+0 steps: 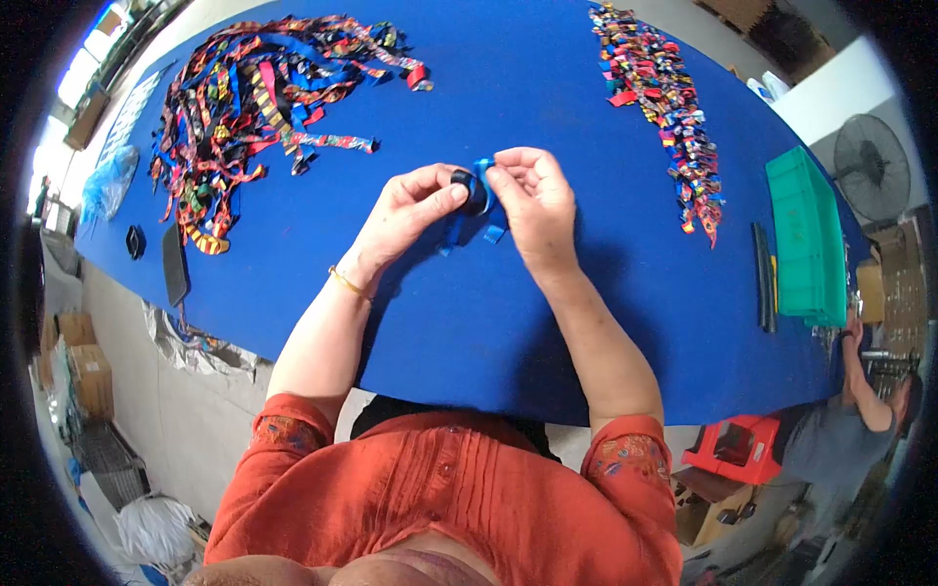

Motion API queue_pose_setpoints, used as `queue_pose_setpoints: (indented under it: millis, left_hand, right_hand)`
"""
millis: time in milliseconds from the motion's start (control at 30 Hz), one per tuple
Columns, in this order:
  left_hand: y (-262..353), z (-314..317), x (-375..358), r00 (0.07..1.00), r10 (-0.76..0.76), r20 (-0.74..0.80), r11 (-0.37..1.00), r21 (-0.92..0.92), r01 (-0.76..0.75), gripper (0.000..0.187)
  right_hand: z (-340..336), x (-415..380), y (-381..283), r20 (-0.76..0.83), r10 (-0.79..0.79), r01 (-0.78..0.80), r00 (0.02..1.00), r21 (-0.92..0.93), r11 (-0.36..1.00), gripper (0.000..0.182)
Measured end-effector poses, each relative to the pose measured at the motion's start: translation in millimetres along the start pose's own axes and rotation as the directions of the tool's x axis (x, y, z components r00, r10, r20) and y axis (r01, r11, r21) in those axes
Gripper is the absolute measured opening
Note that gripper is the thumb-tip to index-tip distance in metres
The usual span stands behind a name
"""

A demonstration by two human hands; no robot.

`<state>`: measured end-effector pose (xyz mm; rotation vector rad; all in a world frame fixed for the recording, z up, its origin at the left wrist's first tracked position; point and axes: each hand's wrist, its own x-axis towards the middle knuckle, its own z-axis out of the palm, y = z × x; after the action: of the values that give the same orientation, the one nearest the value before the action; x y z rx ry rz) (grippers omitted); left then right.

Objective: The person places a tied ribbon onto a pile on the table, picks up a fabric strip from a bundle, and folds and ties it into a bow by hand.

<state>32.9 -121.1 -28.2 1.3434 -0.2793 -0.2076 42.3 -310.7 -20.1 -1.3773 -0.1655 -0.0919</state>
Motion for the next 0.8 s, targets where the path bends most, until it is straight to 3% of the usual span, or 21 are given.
queue_pose_setpoints:
  millis: [100, 167, 233, 300, 333, 367, 467, 500, 533, 600, 667, 700, 800]
  left_hand:
    - [1, 5, 1, 0.994, 0.109, 0.011, 0.985, 0.134, -0.11, 0.015]
    - [6, 8, -1, 0.998, 0.056, -0.011, 0.969, 0.24, -0.052, 0.016]
    - [2, 3, 2, 0.997, 0.081, -0.001, 0.92, 0.384, -0.075, 0.019]
    - [1, 8, 2, 0.993, 0.105, -0.052, 0.926, 0.368, -0.079, 0.022]
    - [0, 9, 1, 0.992, 0.088, -0.086, 0.937, 0.345, -0.053, 0.022]
    - [-5, 6, 2, 0.991, 0.092, -0.093, 0.95, 0.306, -0.06, 0.021]
    - [9, 16, -2, 0.99, 0.081, -0.116, 0.969, 0.242, -0.051, 0.021]
    - [14, 17, -4, 0.988, 0.09, -0.123, 0.944, 0.327, -0.046, 0.021]
    - [7, 13, -2, 0.985, 0.132, -0.113, 0.951, 0.295, -0.094, 0.021]
    - [0, 12, 0, 0.986, 0.12, -0.115, 0.977, 0.188, -0.097, 0.018]
    - [-6, 8, 1, 0.989, 0.106, -0.105, 0.983, 0.164, -0.088, 0.016]
    - [-8, 8, 2, 0.988, 0.097, -0.117, 0.989, 0.119, -0.083, 0.016]
    - [-18, -1, 1, 0.992, 0.055, -0.112, 0.997, 0.061, -0.049, 0.018]
  right_hand:
    - [2, -1, 6, -0.005, 0.006, -0.006, 1.0, -0.004, 1.0, 0.014]
    - [2, -1, 12, 0.014, -0.078, 0.078, 0.997, -0.064, 0.995, 0.013]
    - [2, -3, 9, 0.042, -0.021, 0.026, 0.999, -0.115, 0.993, 0.01]
    - [-2, -2, 9, 0.128, -0.037, 0.059, 0.991, -0.172, 0.983, 0.012]
    - [-3, -1, 16, 0.157, -0.013, 0.017, 0.988, -0.026, 1.0, 0.015]
    - [-2, 0, 23, 0.16, -0.014, 0.014, 0.987, -0.003, 1.0, 0.018]
    - [-1, 0, 29, 0.171, -0.014, 0.028, 0.985, -0.079, 0.997, 0.022]
    - [-2, -1, 22, 0.197, 0.029, -0.014, 0.98, -0.076, 0.997, 0.021]
    - [-6, 5, 43, 0.248, -0.006, 0.024, 0.969, -0.068, 0.997, 0.02]
    - [-5, 3, 34, 0.194, 0.012, 0.042, 0.981, -0.272, 0.961, 0.018]
    - [-5, -3, 11, 0.167, 0.054, 0.008, 0.985, -0.348, 0.937, 0.016]
    - [-3, -3, 11, 0.135, -0.008, 0.055, 0.991, -0.344, 0.937, 0.016]
    - [-4, -4, -2, 0.095, 0.004, 0.028, 0.995, -0.335, 0.942, 0.016]
